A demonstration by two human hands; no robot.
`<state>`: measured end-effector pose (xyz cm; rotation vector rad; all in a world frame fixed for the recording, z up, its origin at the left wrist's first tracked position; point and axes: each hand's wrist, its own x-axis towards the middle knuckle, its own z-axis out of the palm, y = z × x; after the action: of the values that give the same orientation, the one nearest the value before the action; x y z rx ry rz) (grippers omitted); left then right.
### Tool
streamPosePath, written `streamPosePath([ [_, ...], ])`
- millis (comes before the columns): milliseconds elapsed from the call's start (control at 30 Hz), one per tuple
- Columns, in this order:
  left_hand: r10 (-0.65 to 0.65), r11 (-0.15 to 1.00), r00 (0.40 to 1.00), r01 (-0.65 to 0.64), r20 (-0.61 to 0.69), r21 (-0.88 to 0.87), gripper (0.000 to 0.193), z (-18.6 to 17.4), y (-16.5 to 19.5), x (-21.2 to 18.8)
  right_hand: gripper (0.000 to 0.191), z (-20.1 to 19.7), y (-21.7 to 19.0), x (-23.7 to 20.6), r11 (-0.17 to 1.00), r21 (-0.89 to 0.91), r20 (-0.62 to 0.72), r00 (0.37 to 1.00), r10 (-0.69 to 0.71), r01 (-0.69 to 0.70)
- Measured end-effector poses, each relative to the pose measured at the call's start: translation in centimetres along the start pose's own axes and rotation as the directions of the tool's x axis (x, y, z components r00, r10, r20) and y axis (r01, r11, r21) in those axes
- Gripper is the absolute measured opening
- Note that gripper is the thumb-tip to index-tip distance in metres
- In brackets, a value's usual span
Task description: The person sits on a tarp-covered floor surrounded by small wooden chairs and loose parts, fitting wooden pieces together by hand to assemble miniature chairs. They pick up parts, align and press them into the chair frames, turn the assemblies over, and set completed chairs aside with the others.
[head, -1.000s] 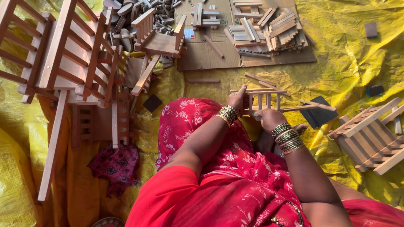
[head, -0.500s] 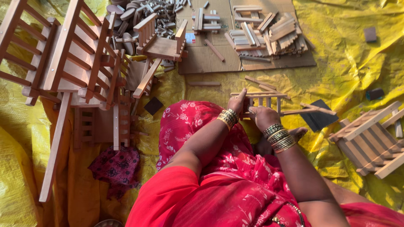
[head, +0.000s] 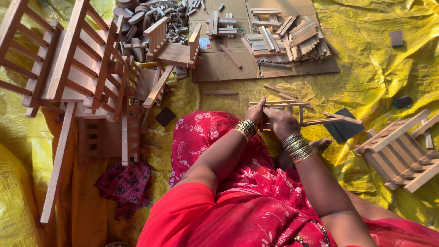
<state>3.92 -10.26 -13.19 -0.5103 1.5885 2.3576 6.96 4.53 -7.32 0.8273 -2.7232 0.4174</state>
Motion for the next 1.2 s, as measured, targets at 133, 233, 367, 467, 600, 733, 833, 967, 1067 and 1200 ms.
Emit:
streamPosePath([
  [133,0.024,0.995,0.999,-0.027,-0.034,-0.092,0.066,0.0,0.0,-0.1,0.032,1.0,-1.0,-1.1,0.997,-0.060,0.167,0.985,0.051,-0.042],
  [233,0.013,0.961,0.998,0.004,0.063,-0.275,0.067,0.2,-0.1,0.0,0.030,-0.3,-2.1,-1.8,0.978,-0.153,0.460,0.866,0.196,-0.140],
  [367,-0.005,0.986,0.997,0.019,0.080,-0.167,0.069,0.5,-0.1,0.1,0.039,-3.3,-2.1,-1.2,0.958,-0.208,0.657,0.698,0.286,-0.197],
  [467,-0.013,0.995,0.999,0.018,0.051,-0.099,0.071,0.3,0.1,-0.1,0.044,-4.5,-0.9,-0.2,0.989,0.081,0.314,0.945,0.091,-0.122],
  [600,-0.031,0.977,0.989,0.060,0.142,-0.206,0.080,0.5,-0.1,-0.5,0.041,-2.3,-0.6,0.7,1.000,-0.026,-0.028,1.000,-0.010,0.009],
  [733,-0.066,0.955,0.995,0.086,0.080,-0.284,0.075,0.5,0.0,-0.4,0.032,0.5,-1.8,0.0,0.992,-0.107,-0.060,0.995,-0.074,0.067],
  [833,-0.006,0.940,0.994,0.042,0.109,-0.337,0.081,0.4,0.2,-0.4,0.027,1.0,-2.4,-1.2,0.987,-0.152,0.098,0.995,-0.037,0.052],
  [967,0.020,0.897,0.997,0.016,0.076,-0.441,0.076,0.4,0.5,-0.6,0.027,0.8,-2.9,-2.8,0.985,-0.175,0.295,0.954,0.056,-0.003],
  [1067,-0.022,0.924,0.997,0.048,0.073,-0.380,0.079,0.4,0.1,-0.6,0.024,-0.2,-2.4,-3.0,0.989,-0.094,0.386,0.911,0.145,-0.117],
  [1200,0.016,0.942,0.983,0.047,0.185,-0.331,0.087,0.5,-0.9,-0.3,0.024,-2.4,1.3,-1.7,0.993,0.000,0.133,0.984,0.120,-0.121],
])
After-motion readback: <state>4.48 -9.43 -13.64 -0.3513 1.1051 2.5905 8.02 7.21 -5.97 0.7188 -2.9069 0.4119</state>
